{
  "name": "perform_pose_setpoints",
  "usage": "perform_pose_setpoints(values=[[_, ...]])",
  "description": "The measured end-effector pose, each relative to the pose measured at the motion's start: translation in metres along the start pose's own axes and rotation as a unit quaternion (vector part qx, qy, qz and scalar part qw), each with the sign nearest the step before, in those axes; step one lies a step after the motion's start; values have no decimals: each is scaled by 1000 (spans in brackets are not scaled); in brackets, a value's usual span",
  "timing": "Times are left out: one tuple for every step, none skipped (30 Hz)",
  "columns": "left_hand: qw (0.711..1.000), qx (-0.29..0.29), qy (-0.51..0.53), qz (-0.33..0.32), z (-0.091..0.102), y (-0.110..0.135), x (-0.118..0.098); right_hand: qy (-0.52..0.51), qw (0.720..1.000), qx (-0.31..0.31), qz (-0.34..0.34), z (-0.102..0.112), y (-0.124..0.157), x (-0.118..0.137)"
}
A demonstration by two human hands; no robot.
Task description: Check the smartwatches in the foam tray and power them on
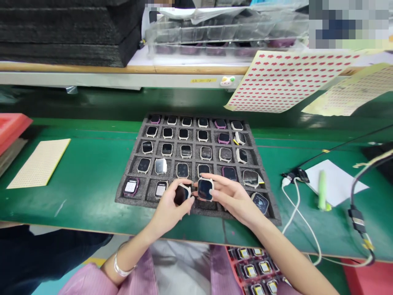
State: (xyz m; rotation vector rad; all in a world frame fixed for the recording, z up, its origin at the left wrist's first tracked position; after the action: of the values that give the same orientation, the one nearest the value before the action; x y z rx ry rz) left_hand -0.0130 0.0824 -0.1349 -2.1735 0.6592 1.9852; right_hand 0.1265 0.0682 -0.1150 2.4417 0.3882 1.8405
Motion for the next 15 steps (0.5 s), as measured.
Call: perform_pose_setpoints(values=[[1000, 3, -10, 1, -2, 0, 0, 11, 1000, -3, 5, 1, 0, 2], [1000, 6, -20, 2, -3, 1, -1, 20, 1000, -4, 9, 2, 0, 3], [1000, 9, -29, 2, -4, 1, -1, 23, 1000, -3, 13, 3, 0, 4], [999, 9, -37, 1, -4, 2, -1, 21, 1000, -2, 14, 3, 0, 5], [999, 8, -39, -1, -4, 2, -1, 17, 1000, 0, 15, 3, 1, 5], [999, 6, -37, -3, -4, 2, -1, 12, 1000, 3, 16, 3, 1, 6], [1000, 3, -31, -5, -4, 2, -1, 8, 1000, 6, 17, 2, 1, 6], [1000, 2, -23, -7, -3, 2, 0, 4, 1000, 11, 18, 2, 2, 6], [1000, 1, -18, -10, -3, 2, 0, 1, 1000, 15, 18, 1, 2, 7], [1000, 1, -17, -14, -2, 2, 1, 1, 1000, 19, 18, 0, 2, 7], [1000, 1, -20, -18, -2, 2, 1, 1, 1000, 22, 18, -1, 2, 7], [999, 1, -26, -22, -2, 2, 0, 2, 1000, 23, 18, -2, 2, 7], [999, 1, -32, -26, -1, 2, 0, 3, 1000, 23, 17, -2, 2, 6], [999, 1, -37, -28, -1, 2, 0, 4, 1000, 21, 15, -1, 1, 6], [999, 0, -41, -29, -1, 2, 0, 5, 1000, 19, 13, -1, 2, 6]])
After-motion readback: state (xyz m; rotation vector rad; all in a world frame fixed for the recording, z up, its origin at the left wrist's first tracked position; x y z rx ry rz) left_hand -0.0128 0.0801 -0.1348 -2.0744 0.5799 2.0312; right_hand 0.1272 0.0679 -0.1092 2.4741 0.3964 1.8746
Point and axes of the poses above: each hand's wrist, its own y-axis away from the middle knuckle, its own z-axis out of the back of the hand, x = y × z, the point moved 8 cm from there along -y, towards the middle knuckle, and after that the axes turned 4 degrees about -x, right-handed, at the moved point
